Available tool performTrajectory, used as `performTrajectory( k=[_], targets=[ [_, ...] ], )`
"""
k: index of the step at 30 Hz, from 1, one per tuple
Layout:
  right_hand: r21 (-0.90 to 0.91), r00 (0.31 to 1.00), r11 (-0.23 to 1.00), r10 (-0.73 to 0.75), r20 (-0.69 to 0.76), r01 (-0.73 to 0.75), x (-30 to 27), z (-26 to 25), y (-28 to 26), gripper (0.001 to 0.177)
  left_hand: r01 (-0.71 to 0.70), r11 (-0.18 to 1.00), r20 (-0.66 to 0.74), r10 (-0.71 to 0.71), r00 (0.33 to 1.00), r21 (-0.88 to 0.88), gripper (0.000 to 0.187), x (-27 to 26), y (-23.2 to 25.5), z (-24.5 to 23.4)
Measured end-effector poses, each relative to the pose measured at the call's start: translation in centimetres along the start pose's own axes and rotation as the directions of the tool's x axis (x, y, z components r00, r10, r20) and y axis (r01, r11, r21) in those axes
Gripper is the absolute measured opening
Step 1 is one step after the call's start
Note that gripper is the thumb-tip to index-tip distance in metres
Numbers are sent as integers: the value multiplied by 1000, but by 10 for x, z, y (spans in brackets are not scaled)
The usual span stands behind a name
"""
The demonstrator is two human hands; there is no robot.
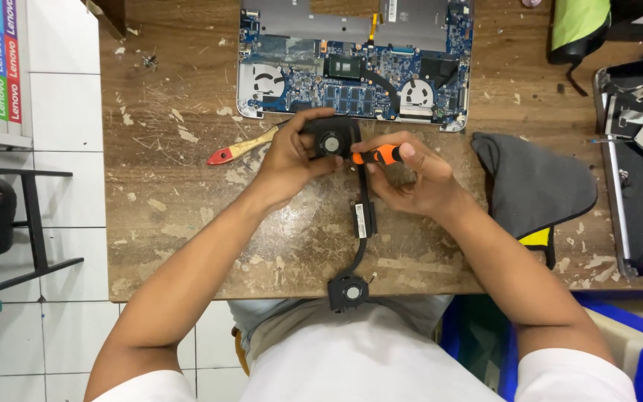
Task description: The person uses a screwdriver to remove screws from a laptop cooling fan assembly on a workbench. After detaching the fan, the person uses a brush to clean dust from the fan blades and the surrounding area.
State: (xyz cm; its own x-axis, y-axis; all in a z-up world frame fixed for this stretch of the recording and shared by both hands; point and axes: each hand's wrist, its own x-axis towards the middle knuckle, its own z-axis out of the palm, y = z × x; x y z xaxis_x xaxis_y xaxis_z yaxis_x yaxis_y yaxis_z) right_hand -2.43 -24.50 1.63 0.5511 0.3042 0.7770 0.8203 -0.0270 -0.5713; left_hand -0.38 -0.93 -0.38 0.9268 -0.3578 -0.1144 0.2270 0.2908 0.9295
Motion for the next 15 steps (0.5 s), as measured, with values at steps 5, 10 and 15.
performTrajectory(
  k=[5, 10, 15],
  targets=[
    [-30, 996, 996, -84, 31, 85, 8, 3, 15, 91, 19, 989, -60, -28, 998, -147, 46, 4, -21, 3],
    [-27, 992, 991, -130, 5, 130, 3, 8, 25, 86, 8, 989, -40, -14, 999, -145, 41, 5, -14, 4],
    [29, 989, 990, -138, -59, 140, -16, 6, 41, 88, 30, 990, 5, -30, 1000, -135, 30, 4, -11, 3]
  ],
)
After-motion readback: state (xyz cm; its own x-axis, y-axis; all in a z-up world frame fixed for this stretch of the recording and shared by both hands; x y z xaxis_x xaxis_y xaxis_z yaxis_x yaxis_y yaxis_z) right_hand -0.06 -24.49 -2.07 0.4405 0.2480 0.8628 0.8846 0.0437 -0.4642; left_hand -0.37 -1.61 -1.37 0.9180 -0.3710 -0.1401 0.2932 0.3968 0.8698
